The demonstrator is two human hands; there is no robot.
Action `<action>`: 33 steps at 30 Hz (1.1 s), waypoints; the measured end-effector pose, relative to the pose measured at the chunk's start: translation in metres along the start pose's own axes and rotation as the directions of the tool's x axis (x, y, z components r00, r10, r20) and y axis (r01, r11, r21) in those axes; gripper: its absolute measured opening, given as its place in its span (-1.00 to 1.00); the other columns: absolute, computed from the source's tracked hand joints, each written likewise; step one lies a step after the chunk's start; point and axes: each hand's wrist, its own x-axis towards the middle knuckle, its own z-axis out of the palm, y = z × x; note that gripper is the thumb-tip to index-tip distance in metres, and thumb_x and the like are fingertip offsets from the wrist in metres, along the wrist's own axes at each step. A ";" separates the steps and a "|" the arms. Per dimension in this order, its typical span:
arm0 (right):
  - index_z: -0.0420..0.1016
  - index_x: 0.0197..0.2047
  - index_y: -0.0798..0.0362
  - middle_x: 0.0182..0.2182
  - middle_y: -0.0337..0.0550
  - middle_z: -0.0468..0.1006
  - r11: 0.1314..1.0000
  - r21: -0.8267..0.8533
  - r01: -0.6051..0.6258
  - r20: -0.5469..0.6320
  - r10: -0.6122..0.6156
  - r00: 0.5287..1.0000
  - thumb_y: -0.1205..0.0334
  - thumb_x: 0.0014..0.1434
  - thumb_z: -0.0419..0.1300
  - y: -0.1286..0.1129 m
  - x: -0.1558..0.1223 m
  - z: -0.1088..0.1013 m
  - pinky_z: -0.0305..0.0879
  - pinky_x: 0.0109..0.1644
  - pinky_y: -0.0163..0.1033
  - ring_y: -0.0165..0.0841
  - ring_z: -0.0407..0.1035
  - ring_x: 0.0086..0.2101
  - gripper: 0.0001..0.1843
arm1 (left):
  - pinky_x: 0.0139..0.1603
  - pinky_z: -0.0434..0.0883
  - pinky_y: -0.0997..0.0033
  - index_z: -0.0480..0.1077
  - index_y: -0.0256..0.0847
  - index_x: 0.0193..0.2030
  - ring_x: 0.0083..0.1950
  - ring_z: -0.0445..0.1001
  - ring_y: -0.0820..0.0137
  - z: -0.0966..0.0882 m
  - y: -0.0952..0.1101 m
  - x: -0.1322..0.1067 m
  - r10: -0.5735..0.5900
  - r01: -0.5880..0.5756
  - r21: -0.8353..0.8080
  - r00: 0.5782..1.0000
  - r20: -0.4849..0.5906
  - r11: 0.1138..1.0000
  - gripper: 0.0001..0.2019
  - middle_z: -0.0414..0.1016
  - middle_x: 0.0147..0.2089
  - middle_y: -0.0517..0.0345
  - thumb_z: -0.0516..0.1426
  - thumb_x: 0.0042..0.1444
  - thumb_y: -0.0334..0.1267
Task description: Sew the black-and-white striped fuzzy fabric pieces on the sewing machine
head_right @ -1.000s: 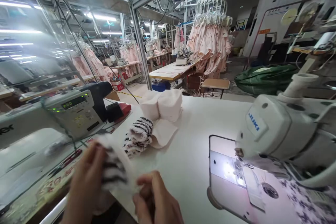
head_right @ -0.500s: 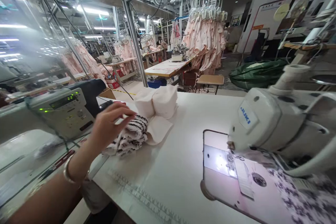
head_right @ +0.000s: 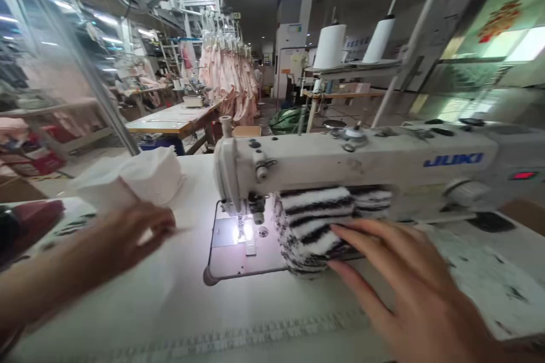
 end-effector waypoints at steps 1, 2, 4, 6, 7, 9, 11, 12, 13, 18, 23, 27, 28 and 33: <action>0.47 -0.06 -0.17 -0.09 -0.13 0.48 0.998 -0.022 0.060 -0.003 -0.060 0.998 -0.01 0.20 0.11 0.001 0.005 -0.002 0.26 0.01 -0.09 -0.21 0.35 -0.06 -0.72 | -0.31 0.28 0.33 0.46 -0.18 -0.28 -0.32 0.48 0.25 0.010 0.015 -0.001 0.027 -0.023 -0.047 0.996 0.085 0.999 -0.80 0.52 -0.32 0.04 0.00 0.17 -0.31; 0.50 -0.11 -0.12 -0.13 -0.11 0.49 0.994 -0.016 0.108 -0.002 -0.108 0.994 0.05 0.21 0.10 0.000 0.011 -0.004 0.27 -0.02 -0.11 -0.21 0.36 -0.09 -0.75 | -0.32 0.29 0.34 0.46 -0.18 -0.28 -0.32 0.49 0.25 0.020 0.029 -0.001 0.062 -0.048 -0.096 0.986 0.154 0.994 -0.81 0.52 -0.31 0.03 0.01 0.17 -0.31; 0.53 -0.20 -0.07 -0.19 -0.09 0.52 0.994 0.052 0.091 0.030 -0.093 0.995 0.11 0.25 0.05 -0.004 0.021 -0.007 0.29 -0.09 -0.15 -0.23 0.39 -0.13 -0.76 | -0.31 0.31 0.34 0.47 -0.18 -0.30 -0.33 0.50 0.24 0.032 0.051 -0.001 0.132 -0.090 -0.174 0.960 0.245 0.981 -0.88 0.53 -0.31 0.05 0.13 0.12 -0.24; 0.54 -0.25 -0.08 -0.21 -0.12 0.54 0.991 0.122 -0.064 0.070 0.055 0.996 0.06 0.26 0.00 -0.007 0.030 -0.013 0.29 -0.16 -0.17 -0.25 0.42 -0.17 -0.70 | -0.29 0.33 0.32 0.48 -0.17 -0.29 -0.31 0.50 0.21 0.032 0.066 0.001 0.156 -0.102 -0.228 0.960 0.231 0.968 -0.86 0.53 -0.29 0.04 0.19 0.09 -0.17; 0.52 -0.25 -0.09 -0.21 -0.12 0.55 0.976 0.131 -0.176 0.083 0.166 0.983 0.01 0.26 -0.02 -0.008 0.035 -0.016 0.28 -0.20 -0.17 -0.25 0.42 -0.20 -0.68 | -0.28 0.33 0.32 0.48 -0.17 -0.27 -0.30 0.50 0.21 0.028 0.071 0.003 0.165 -0.111 -0.263 0.968 0.192 0.958 -0.83 0.53 -0.30 0.03 0.16 0.12 -0.14; 0.49 -0.25 -0.06 -0.22 -0.09 0.53 0.922 0.125 -0.366 0.071 0.360 0.930 -0.10 0.19 0.01 -0.007 0.045 -0.019 0.24 -0.22 -0.14 -0.22 0.42 -0.25 -0.64 | -0.31 0.34 0.36 0.49 -0.16 -0.25 -0.33 0.50 0.25 0.015 0.083 0.006 0.232 -0.189 -0.378 0.970 0.073 0.906 -0.77 0.53 -0.33 0.04 0.06 0.21 -0.11; 0.47 -0.30 -0.01 -0.27 -0.07 0.51 0.891 0.132 -0.435 0.079 0.428 0.900 -0.14 0.07 0.09 -0.004 0.053 -0.017 0.22 -0.24 -0.13 -0.20 0.39 -0.30 -0.63 | -0.35 0.34 0.40 0.51 -0.15 -0.23 -0.37 0.51 0.29 0.003 0.097 0.008 0.309 -0.301 -0.485 0.949 -0.066 0.821 -0.74 0.54 -0.35 0.02 0.02 0.25 -0.14; 0.45 -0.34 0.00 -0.30 -0.08 0.50 0.891 0.140 -0.432 0.099 0.421 0.902 -0.14 0.02 0.13 -0.002 0.057 -0.015 0.21 -0.26 -0.14 -0.21 0.38 -0.32 -0.64 | -0.35 0.35 0.41 0.52 -0.15 -0.21 -0.37 0.51 0.28 -0.001 0.104 0.010 0.329 -0.349 -0.516 0.935 -0.134 0.782 -0.75 0.55 -0.35 0.01 0.03 0.25 -0.17; 0.44 -0.37 -0.01 -0.33 -0.10 0.49 0.892 0.156 -0.424 0.113 0.411 0.905 -0.13 0.00 0.14 0.001 0.060 -0.013 0.20 -0.28 -0.15 -0.22 0.37 -0.34 -0.65 | -0.34 0.36 0.41 0.53 -0.15 -0.20 -0.37 0.52 0.27 -0.004 0.111 0.011 0.345 -0.386 -0.539 0.921 -0.180 0.749 -0.77 0.56 -0.34 -0.01 0.05 0.24 -0.20; 0.39 -0.25 -0.08 -0.36 -0.22 0.52 0.813 0.369 -0.449 0.098 0.447 0.889 -0.10 0.14 0.07 0.009 0.067 -0.011 0.21 -0.30 -0.20 -0.27 0.39 -0.35 -0.71 | -0.26 0.41 0.46 0.53 -0.16 -0.17 -0.29 0.53 0.33 -0.004 0.128 0.018 0.410 -0.329 -0.754 0.908 -0.086 0.569 -0.81 0.56 -0.29 0.03 0.09 0.21 -0.25; 0.48 -0.44 -0.08 -0.43 -0.21 0.54 0.895 0.181 -0.407 0.148 0.384 0.911 -0.04 0.07 0.15 0.002 0.074 -0.020 0.15 -0.27 -0.14 -0.23 0.37 -0.38 -0.76 | -0.17 0.46 0.43 0.52 -0.25 -0.12 -0.20 0.55 0.31 -0.002 0.133 0.017 0.416 -0.363 -0.828 0.892 -0.177 0.426 -0.79 0.57 -0.21 -0.05 0.08 0.20 -0.35; 0.44 -0.36 -0.08 -0.39 -0.23 0.51 0.822 0.372 -0.430 0.063 0.440 0.896 -0.03 0.04 0.21 -0.005 0.074 -0.022 0.22 -0.24 -0.17 -0.27 0.38 -0.34 -0.78 | 0.01 0.43 0.36 0.48 -0.34 -0.04 -0.03 0.50 0.25 -0.001 0.139 0.015 0.392 -0.560 -0.731 0.819 -0.419 0.390 -0.74 0.53 -0.06 -0.16 0.04 0.20 -0.44; 0.41 -0.33 -0.08 -0.39 -0.23 0.51 0.790 0.434 -0.433 0.076 0.447 0.891 -0.04 0.05 0.21 -0.007 0.073 -0.022 0.25 -0.24 -0.18 -0.28 0.39 -0.34 -0.77 | 0.06 0.41 0.35 0.45 -0.35 0.01 0.02 0.47 0.25 -0.001 0.141 0.016 0.403 -0.596 -0.699 0.796 -0.451 0.395 -0.71 0.50 -0.01 -0.17 0.01 0.21 -0.46; 0.40 -0.40 -0.05 -0.43 -0.20 0.50 0.850 0.309 -0.428 0.097 0.419 0.903 0.05 0.04 0.18 -0.010 0.073 -0.023 0.23 -0.30 -0.16 -0.26 0.37 -0.40 -0.84 | 0.15 0.35 0.22 0.26 -0.40 0.17 0.14 0.33 0.20 0.011 0.150 0.029 0.419 -0.673 -0.505 0.736 -0.531 0.541 -0.61 0.35 0.12 -0.19 -0.02 0.20 -0.49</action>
